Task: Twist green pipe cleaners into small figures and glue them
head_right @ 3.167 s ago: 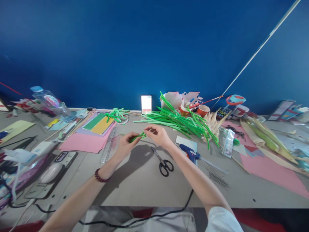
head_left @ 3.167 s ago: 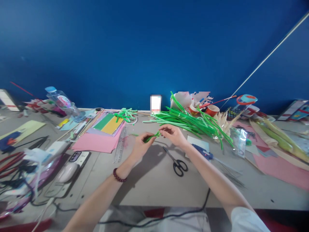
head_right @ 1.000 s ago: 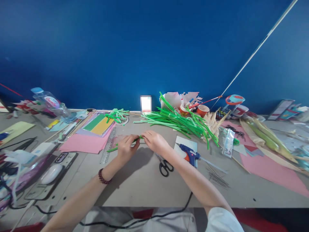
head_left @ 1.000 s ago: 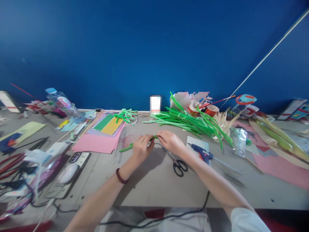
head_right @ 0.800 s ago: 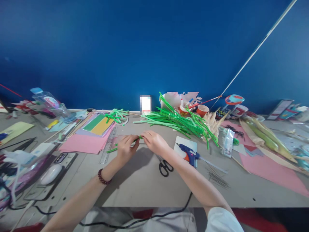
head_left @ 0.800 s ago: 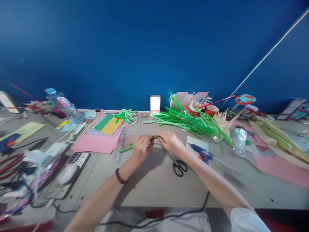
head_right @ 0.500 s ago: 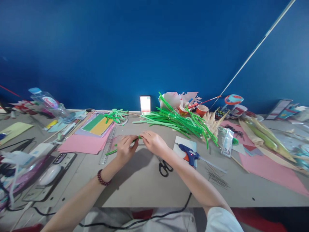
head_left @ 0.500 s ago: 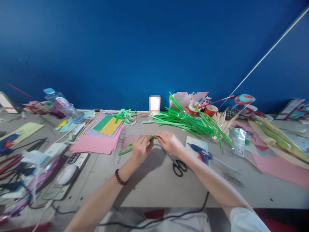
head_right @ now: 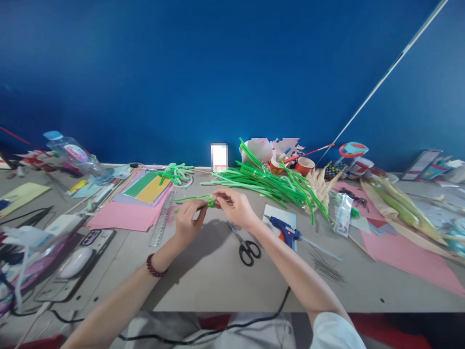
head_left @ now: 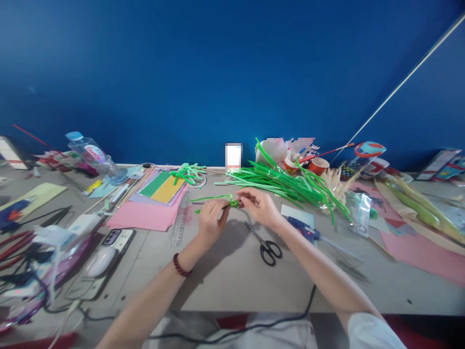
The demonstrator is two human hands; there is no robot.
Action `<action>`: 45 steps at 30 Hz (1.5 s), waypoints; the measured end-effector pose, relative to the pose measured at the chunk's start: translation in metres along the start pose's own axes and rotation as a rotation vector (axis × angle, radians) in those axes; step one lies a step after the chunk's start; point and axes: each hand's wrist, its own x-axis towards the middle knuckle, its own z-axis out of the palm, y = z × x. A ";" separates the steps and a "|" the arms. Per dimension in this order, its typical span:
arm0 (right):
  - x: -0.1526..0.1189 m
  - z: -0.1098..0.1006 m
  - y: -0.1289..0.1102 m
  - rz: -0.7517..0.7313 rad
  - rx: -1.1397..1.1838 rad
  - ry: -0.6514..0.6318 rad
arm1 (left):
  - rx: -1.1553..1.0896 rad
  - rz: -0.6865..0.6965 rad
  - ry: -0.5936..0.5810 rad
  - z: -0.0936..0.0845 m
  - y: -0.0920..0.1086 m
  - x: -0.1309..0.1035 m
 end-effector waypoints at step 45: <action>0.003 0.000 -0.002 0.369 0.286 -0.172 | 0.060 0.176 0.063 -0.002 0.004 -0.001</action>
